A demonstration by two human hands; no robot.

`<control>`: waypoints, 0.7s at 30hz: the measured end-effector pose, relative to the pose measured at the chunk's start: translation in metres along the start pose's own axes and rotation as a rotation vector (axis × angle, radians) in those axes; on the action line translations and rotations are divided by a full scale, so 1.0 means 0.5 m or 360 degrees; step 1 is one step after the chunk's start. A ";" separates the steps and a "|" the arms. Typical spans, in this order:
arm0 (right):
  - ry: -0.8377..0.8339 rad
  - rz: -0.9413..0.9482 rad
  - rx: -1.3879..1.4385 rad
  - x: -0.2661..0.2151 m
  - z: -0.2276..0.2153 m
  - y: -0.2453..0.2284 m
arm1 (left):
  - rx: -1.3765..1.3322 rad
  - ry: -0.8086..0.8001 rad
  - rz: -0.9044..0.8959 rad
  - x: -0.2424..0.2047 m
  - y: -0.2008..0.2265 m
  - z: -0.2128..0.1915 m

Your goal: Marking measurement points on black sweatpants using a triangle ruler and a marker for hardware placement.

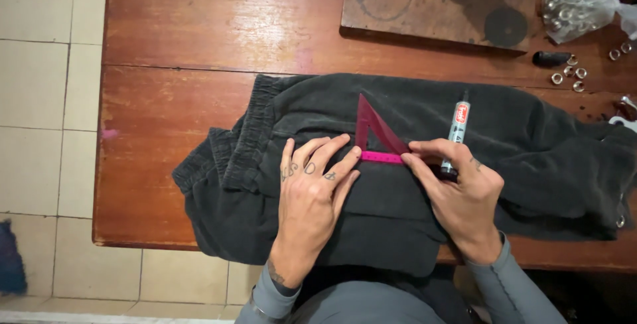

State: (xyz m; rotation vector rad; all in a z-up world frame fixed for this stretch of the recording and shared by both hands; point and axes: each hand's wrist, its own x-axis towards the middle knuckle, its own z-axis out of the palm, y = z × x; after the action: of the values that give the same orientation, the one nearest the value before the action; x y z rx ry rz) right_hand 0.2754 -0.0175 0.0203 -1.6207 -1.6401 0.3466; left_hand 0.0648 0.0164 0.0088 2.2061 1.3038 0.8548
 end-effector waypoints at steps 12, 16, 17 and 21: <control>-0.0074 -0.0010 0.0003 0.000 -0.007 0.011 | 0.0046 0.0086 -0.0099 0.015 0.044 0.000; -0.0058 0.0025 0.0037 0.000 -0.006 0.007 | 0.0150 0.0147 -0.0155 0.015 0.055 0.015; -0.0047 0.0039 0.0051 0.001 -0.007 0.005 | 0.0178 0.0144 -0.0168 0.012 0.056 0.019; 0.0026 0.0001 0.0039 -0.005 -0.013 0.008 | 0.0222 0.0136 -0.0186 0.006 0.057 0.023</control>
State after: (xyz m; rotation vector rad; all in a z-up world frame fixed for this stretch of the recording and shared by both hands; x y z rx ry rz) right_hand 0.2824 -0.0212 0.0212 -1.6022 -1.6171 0.3512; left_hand 0.0917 0.0053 0.0196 2.1933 1.5600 0.8452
